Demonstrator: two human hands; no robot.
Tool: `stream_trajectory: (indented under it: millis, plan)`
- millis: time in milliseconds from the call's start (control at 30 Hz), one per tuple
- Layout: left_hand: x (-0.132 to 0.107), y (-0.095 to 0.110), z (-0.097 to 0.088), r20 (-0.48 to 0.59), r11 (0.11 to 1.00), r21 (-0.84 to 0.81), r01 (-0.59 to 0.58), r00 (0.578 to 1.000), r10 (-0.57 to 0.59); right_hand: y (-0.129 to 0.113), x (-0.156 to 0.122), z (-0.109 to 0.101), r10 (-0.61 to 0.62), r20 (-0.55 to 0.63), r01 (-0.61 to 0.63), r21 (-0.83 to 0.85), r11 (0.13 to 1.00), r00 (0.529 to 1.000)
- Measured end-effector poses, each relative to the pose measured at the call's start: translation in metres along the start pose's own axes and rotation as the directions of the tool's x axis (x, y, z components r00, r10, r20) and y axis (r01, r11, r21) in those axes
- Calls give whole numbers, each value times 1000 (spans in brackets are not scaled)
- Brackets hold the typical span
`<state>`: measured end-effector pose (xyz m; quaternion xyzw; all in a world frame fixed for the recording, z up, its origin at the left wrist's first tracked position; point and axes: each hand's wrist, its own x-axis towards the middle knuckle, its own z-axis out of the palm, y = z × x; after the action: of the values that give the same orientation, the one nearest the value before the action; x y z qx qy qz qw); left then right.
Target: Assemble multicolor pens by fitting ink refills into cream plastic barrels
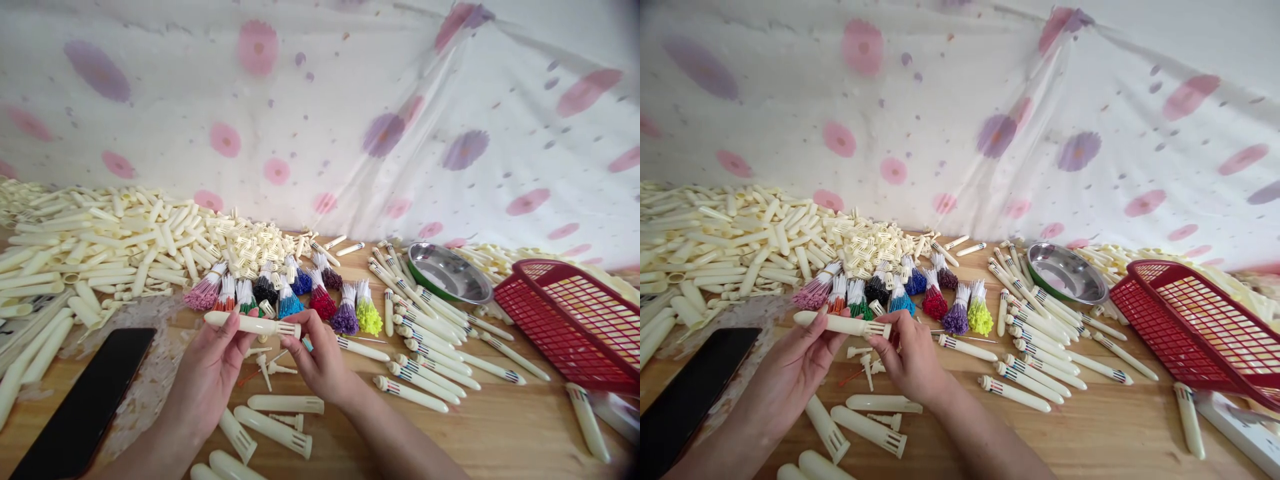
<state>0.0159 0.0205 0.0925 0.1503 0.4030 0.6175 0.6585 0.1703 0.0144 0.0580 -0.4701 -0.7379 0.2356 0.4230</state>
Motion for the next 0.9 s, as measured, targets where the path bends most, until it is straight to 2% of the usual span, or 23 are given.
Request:
stream_trajectory:
  millis: [167,367,467,600,733,800,900]
  plan:
    - [1,-4,-4,-6,999,-13,-32,999,32,2,2,2,61,25,-61,-10,998,998]
    - [-2,-6,-6,33,998,8,-64,997,64,3,1,0,-36,18,37,-63,997,999]
    - [-4,-7,-7,68,996,22,-88,994,86,2,1,4,32,-18,-33,-59,998,999]
    - [-4,-11,-9,114,992,28,-120,987,116,1,3,9,245,-4,-244,100,965,969]
    - [-3,-16,-9,130,984,29,-176,977,171,-1,5,14,416,92,-421,334,843,905]
    - [-3,-18,-9,146,978,23,-208,968,203,-2,5,17,433,104,-436,412,800,895]
    - [-1,-14,-8,186,984,-22,-176,967,177,-2,4,19,372,89,-370,456,810,924]
